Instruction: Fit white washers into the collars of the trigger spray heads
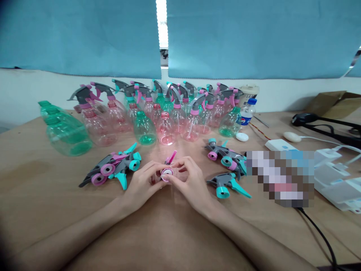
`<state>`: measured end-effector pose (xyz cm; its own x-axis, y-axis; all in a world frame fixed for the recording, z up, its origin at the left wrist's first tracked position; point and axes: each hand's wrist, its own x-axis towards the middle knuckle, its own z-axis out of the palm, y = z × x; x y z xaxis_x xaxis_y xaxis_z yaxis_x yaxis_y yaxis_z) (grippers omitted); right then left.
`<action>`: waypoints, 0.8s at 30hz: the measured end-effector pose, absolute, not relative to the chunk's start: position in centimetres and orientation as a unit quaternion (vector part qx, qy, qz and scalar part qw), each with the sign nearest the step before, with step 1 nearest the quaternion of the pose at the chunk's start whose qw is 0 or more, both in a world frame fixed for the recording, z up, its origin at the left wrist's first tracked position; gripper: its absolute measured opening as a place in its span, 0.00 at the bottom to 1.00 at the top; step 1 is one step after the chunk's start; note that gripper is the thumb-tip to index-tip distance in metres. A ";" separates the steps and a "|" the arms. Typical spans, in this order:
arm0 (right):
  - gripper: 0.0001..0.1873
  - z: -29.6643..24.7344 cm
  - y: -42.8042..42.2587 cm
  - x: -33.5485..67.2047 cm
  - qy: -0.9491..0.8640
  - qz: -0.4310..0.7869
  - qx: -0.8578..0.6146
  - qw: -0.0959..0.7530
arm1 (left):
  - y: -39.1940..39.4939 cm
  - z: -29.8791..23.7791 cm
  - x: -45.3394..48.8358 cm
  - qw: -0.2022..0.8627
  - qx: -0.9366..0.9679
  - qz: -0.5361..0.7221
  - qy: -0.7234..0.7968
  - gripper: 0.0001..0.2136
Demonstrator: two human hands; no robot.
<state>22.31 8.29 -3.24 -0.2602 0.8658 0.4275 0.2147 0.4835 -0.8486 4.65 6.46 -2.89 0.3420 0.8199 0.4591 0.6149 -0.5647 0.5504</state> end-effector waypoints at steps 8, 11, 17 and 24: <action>0.04 -2.3 8.4 22.8 -0.765 0.238 -0.373 0.469 | 6.5 -2.9 4.7 0.129 0.798 0.366 0.462 0.13; 0.03 -2.2 8.4 22.9 -0.793 0.218 -0.359 0.441 | 6.6 -3.0 4.7 0.119 0.800 0.367 0.460 0.11; 0.07 -2.3 8.4 22.8 -0.808 0.224 -0.362 0.407 | 6.6 -3.2 4.6 0.111 0.804 0.360 0.460 0.10; 0.08 -1.8 8.4 23.1 -0.817 0.245 -0.370 0.368 | 6.6 -3.2 4.5 0.102 0.817 0.358 0.441 0.12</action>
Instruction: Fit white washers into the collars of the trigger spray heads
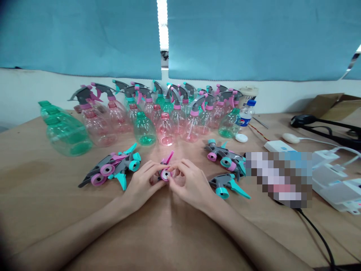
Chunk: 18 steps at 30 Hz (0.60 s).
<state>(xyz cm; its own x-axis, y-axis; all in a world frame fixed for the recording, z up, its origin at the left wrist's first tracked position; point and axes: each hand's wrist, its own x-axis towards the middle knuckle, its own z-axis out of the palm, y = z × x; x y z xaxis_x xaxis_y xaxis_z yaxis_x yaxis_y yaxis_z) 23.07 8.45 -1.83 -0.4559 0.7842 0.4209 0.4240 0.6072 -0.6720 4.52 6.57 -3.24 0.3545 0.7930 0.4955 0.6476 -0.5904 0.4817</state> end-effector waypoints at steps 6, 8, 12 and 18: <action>0.06 -1.2 8.8 23.5 -0.834 0.253 -0.364 0.330 | 6.5 -3.5 4.5 0.077 0.831 0.349 0.426 0.14; 0.06 -1.2 8.8 23.6 -0.840 0.248 -0.361 0.322 | 6.5 -3.5 4.5 0.066 0.835 0.346 0.424 0.14; 0.04 -1.4 8.7 23.5 -0.849 0.231 -0.358 0.314 | 6.5 -3.6 4.5 0.060 0.837 0.345 0.421 0.13; 0.02 -2.0 8.2 23.0 -0.840 0.208 -0.382 0.323 | 6.4 -3.5 4.5 0.068 0.836 0.342 0.423 0.12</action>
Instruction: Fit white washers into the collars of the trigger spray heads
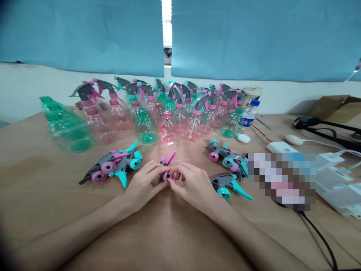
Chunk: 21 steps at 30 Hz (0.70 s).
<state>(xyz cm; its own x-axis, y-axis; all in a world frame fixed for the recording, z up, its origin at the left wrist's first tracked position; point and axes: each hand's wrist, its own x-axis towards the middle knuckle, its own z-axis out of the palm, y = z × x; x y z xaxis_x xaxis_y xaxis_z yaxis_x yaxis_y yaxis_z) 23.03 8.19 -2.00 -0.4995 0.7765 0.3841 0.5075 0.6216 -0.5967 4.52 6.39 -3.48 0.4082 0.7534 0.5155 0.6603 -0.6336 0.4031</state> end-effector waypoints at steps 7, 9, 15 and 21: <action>0.03 -2.8 7.5 22.6 -0.795 0.246 -0.420 0.363 | 6.4 -3.2 4.7 0.087 0.830 0.348 0.427 0.12; 0.04 -2.6 7.7 22.7 -0.781 0.251 -0.425 0.383 | 6.4 -3.0 4.7 0.090 0.820 0.357 0.439 0.12; 0.14 -1.7 8.1 23.3 -0.795 0.263 -0.390 0.383 | 6.4 -2.9 4.6 0.085 0.805 0.365 0.460 0.11; 0.18 -2.0 8.1 23.2 -0.804 0.308 -0.365 0.353 | 6.4 -2.9 4.7 0.089 0.807 0.360 0.459 0.11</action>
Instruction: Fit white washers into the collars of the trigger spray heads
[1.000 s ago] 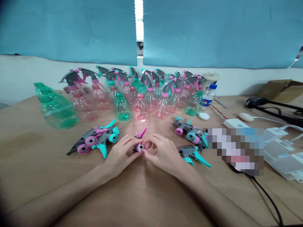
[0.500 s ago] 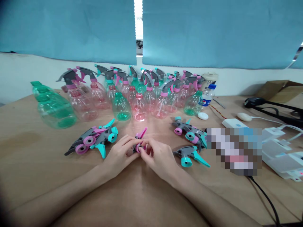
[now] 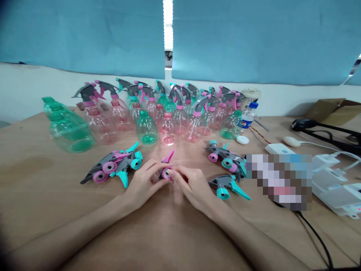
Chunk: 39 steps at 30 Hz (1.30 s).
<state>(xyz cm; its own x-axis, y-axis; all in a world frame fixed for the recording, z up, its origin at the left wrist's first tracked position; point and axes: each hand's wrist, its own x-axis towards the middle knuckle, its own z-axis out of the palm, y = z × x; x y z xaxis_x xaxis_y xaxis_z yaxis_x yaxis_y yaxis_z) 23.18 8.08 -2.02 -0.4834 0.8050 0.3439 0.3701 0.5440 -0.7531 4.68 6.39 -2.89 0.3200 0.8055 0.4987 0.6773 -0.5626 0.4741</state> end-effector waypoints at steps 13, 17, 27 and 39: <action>0.25 -2.4 7.3 22.8 -0.774 0.347 -0.387 0.361 | 6.4 -3.5 4.5 0.075 0.824 0.365 0.427 0.12; 0.26 -2.4 7.0 22.9 -0.774 0.352 -0.401 0.342 | 6.4 -3.6 4.4 0.076 0.823 0.366 0.427 0.11; 0.30 -2.6 6.8 22.5 -0.666 0.530 -0.401 0.339 | 6.5 -3.6 4.4 0.054 0.814 0.381 0.436 0.10; 0.22 -1.5 7.2 23.1 -0.792 0.286 -0.425 0.332 | 6.3 -3.3 4.6 0.060 0.805 0.377 0.455 0.11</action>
